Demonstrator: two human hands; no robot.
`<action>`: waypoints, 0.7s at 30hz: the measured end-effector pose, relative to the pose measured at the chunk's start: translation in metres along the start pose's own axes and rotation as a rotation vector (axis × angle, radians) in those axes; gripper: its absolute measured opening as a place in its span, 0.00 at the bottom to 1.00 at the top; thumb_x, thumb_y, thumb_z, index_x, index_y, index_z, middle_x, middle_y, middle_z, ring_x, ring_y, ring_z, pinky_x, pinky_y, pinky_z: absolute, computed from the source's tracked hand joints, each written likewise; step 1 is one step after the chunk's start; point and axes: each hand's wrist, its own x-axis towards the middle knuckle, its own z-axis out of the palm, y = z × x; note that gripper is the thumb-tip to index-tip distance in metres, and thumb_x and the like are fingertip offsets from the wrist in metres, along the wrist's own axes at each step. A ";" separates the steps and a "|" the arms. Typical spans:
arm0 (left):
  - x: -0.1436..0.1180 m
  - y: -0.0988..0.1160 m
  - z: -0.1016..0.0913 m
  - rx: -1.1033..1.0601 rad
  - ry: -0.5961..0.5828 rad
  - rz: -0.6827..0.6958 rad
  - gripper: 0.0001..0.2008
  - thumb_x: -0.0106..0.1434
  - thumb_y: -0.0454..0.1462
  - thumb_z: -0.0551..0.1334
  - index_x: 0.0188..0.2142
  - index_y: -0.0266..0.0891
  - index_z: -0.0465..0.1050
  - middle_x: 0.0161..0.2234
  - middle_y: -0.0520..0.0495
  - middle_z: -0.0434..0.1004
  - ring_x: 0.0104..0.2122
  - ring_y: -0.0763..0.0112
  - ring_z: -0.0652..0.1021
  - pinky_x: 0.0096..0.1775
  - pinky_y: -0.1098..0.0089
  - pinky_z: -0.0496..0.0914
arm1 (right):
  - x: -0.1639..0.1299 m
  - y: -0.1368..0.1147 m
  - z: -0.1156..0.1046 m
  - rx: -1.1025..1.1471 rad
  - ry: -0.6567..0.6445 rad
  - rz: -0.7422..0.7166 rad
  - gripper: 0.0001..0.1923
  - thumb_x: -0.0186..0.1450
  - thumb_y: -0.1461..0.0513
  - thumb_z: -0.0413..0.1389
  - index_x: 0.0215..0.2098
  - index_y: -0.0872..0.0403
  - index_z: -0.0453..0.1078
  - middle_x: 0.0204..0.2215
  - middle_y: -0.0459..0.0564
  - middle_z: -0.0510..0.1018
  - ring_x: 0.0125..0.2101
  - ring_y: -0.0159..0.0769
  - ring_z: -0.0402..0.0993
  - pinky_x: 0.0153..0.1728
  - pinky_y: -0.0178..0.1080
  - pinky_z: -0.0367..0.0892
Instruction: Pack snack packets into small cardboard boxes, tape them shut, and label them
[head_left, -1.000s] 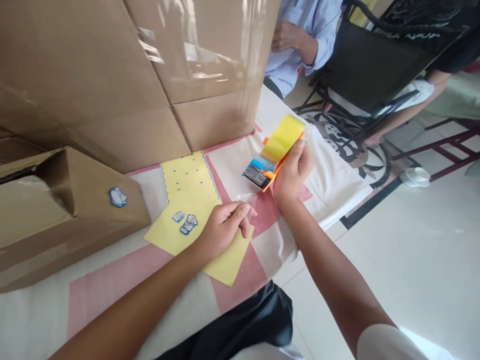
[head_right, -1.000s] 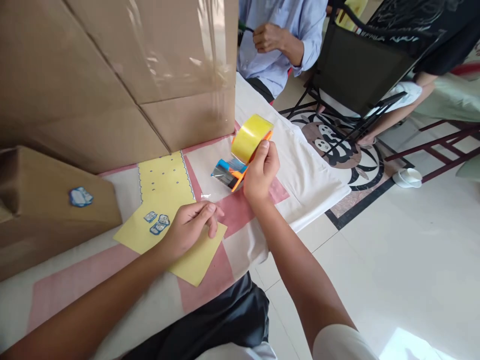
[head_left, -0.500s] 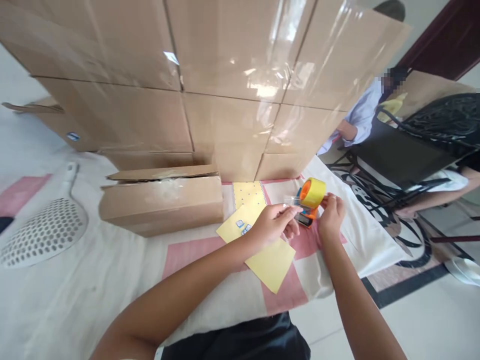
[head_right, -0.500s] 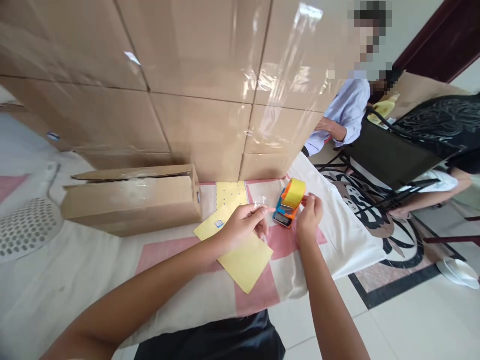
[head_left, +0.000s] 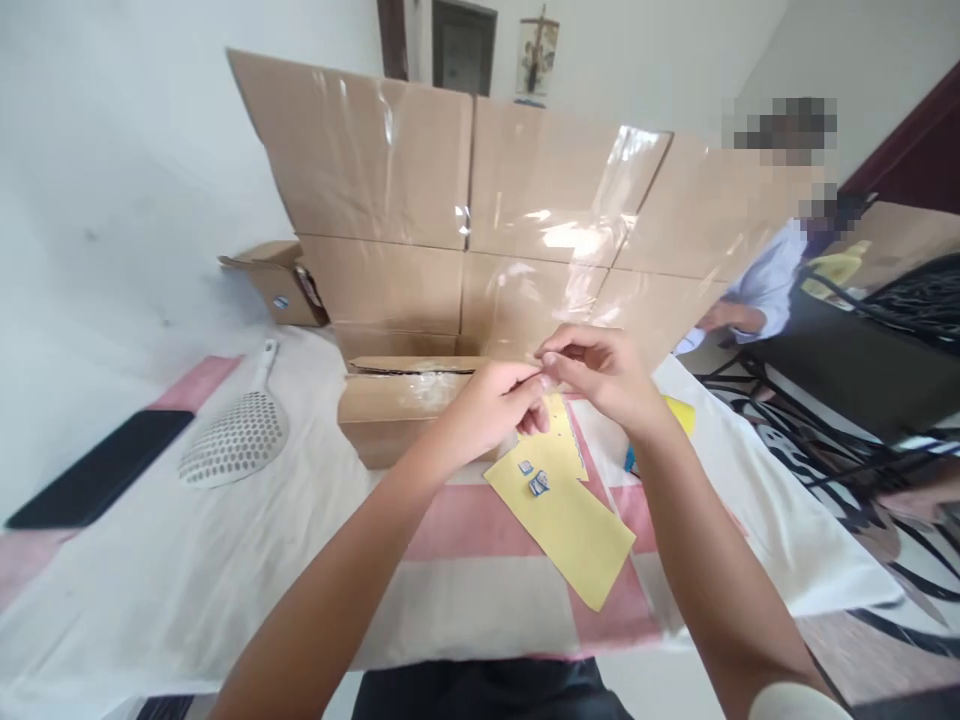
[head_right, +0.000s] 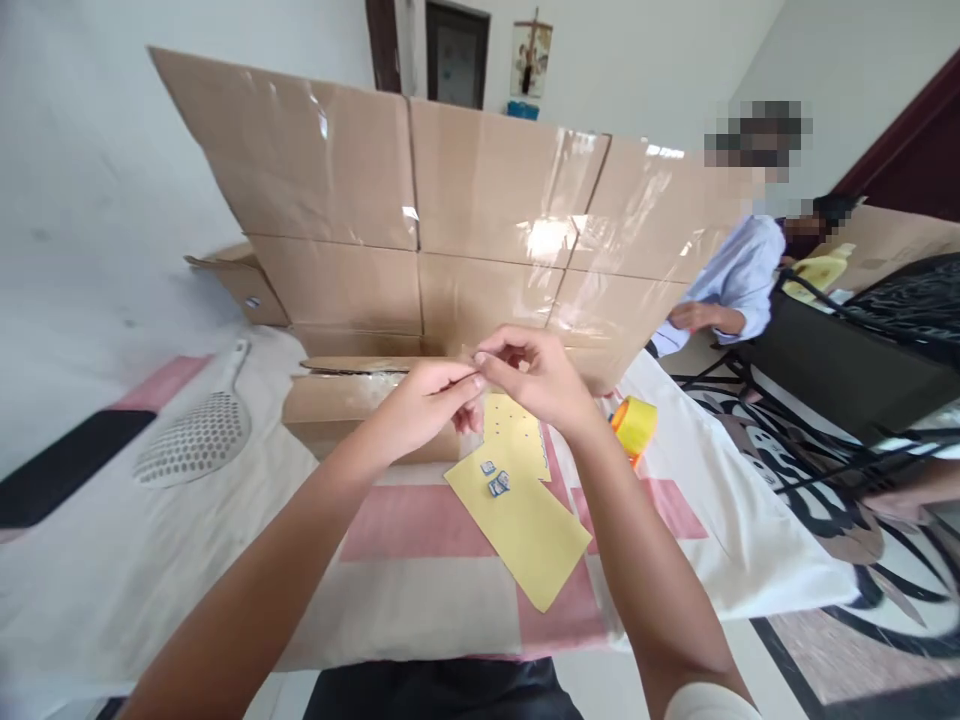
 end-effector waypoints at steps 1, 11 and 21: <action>-0.009 0.000 -0.008 -0.010 0.033 -0.023 0.19 0.71 0.44 0.57 0.25 0.37 0.68 0.23 0.49 0.76 0.23 0.75 0.75 0.30 0.72 0.71 | 0.008 -0.001 0.008 -0.004 -0.057 -0.005 0.10 0.65 0.56 0.62 0.30 0.55 0.74 0.26 0.45 0.75 0.27 0.31 0.69 0.29 0.35 0.63; -0.077 -0.021 -0.049 -0.228 0.412 -0.281 0.24 0.68 0.49 0.62 0.57 0.37 0.71 0.47 0.36 0.82 0.25 0.74 0.79 0.37 0.65 0.79 | 0.062 0.012 0.092 0.044 -0.394 -0.045 0.10 0.64 0.61 0.56 0.26 0.56 0.72 0.23 0.44 0.73 0.27 0.30 0.66 0.30 0.35 0.61; -0.101 -0.015 -0.049 -0.293 0.423 -0.321 0.34 0.68 0.45 0.64 0.69 0.46 0.56 0.49 0.37 0.82 0.28 0.70 0.82 0.40 0.62 0.79 | 0.065 -0.002 0.095 -0.011 -0.327 -0.082 0.11 0.67 0.59 0.54 0.30 0.55 0.73 0.26 0.45 0.73 0.28 0.31 0.65 0.30 0.35 0.59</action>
